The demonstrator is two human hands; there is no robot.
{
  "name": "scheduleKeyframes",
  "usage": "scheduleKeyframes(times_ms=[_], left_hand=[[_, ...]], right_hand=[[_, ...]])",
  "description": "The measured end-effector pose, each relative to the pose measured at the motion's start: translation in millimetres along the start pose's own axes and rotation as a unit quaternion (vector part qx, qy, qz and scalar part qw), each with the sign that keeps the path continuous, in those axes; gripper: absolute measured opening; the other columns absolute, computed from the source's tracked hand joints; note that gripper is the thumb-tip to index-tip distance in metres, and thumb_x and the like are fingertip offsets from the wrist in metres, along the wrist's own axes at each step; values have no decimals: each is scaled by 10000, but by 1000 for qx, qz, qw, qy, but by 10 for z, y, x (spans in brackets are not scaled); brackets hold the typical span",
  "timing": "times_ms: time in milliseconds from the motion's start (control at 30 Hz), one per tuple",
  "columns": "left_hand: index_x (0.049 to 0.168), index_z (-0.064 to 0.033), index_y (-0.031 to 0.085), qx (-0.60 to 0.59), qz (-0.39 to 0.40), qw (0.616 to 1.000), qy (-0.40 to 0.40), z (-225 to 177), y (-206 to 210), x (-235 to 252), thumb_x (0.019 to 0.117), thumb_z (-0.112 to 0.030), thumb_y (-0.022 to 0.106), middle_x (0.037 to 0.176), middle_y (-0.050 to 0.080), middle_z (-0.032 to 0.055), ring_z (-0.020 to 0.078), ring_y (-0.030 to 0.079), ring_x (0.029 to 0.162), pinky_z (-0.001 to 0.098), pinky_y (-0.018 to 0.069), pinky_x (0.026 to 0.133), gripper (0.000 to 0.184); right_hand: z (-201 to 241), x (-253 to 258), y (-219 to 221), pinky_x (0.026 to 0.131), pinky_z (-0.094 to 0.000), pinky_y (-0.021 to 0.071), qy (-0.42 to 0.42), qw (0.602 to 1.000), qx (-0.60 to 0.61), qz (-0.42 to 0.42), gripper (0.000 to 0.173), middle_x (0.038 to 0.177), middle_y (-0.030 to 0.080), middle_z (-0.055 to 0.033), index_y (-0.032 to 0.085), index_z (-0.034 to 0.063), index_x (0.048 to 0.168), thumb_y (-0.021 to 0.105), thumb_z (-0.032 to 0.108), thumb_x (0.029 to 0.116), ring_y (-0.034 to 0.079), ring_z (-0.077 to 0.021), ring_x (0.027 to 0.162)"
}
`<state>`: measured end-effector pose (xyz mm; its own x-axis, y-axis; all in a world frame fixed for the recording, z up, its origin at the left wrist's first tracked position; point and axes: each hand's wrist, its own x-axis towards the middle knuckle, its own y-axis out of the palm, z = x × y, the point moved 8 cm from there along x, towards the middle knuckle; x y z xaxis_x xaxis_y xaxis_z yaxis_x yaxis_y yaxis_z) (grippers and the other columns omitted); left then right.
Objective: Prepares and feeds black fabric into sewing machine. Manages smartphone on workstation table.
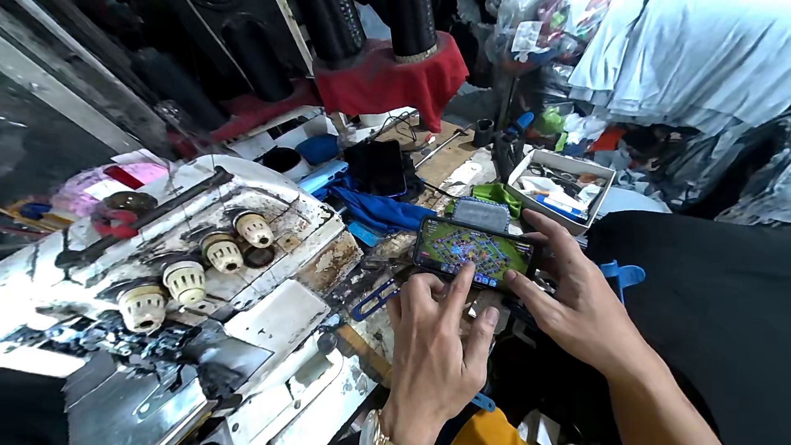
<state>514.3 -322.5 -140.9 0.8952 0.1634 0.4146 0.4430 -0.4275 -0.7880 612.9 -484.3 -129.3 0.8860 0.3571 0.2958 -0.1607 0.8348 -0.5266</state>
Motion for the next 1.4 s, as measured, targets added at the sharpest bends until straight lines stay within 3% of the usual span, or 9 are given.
scheduleKeyframes(times_ms=[533,800,1067,1400], left_hand=[[1523,-401,499,28,3,1000,9,-157,76,79,1005,-644,414,1095,512,29,198,497,980,428,423,831,579],[1498,-329,548,-10,-1,1000,9,-55,-67,-63,1017,-594,441,1128,535,27,192,510,1001,465,424,868,560],[1465,-384,576,15,22,999,21,-37,5,-135,1022,-606,420,1101,549,11,183,513,1000,443,426,877,519],[1496,-341,551,3,18,1000,2,-8,-24,-105,1023,-604,412,1117,544,23,192,519,1010,473,436,881,558]], right_hand=[[11,-1,0,860,-363,608,-2,1000,-2,2,713,1371,597,19,365,269,1579,636,397,933,660,-108,1098],[33,-1,-13,865,-356,605,-10,1000,6,5,701,1391,587,-6,352,249,1588,630,370,955,659,-118,1107],[43,3,-14,843,-343,604,-3,1000,2,4,640,1384,589,5,359,258,1586,576,379,996,662,-109,1087],[32,3,-3,846,-354,601,0,1000,0,5,650,1370,602,29,376,278,1574,585,411,973,660,-107,1092]])
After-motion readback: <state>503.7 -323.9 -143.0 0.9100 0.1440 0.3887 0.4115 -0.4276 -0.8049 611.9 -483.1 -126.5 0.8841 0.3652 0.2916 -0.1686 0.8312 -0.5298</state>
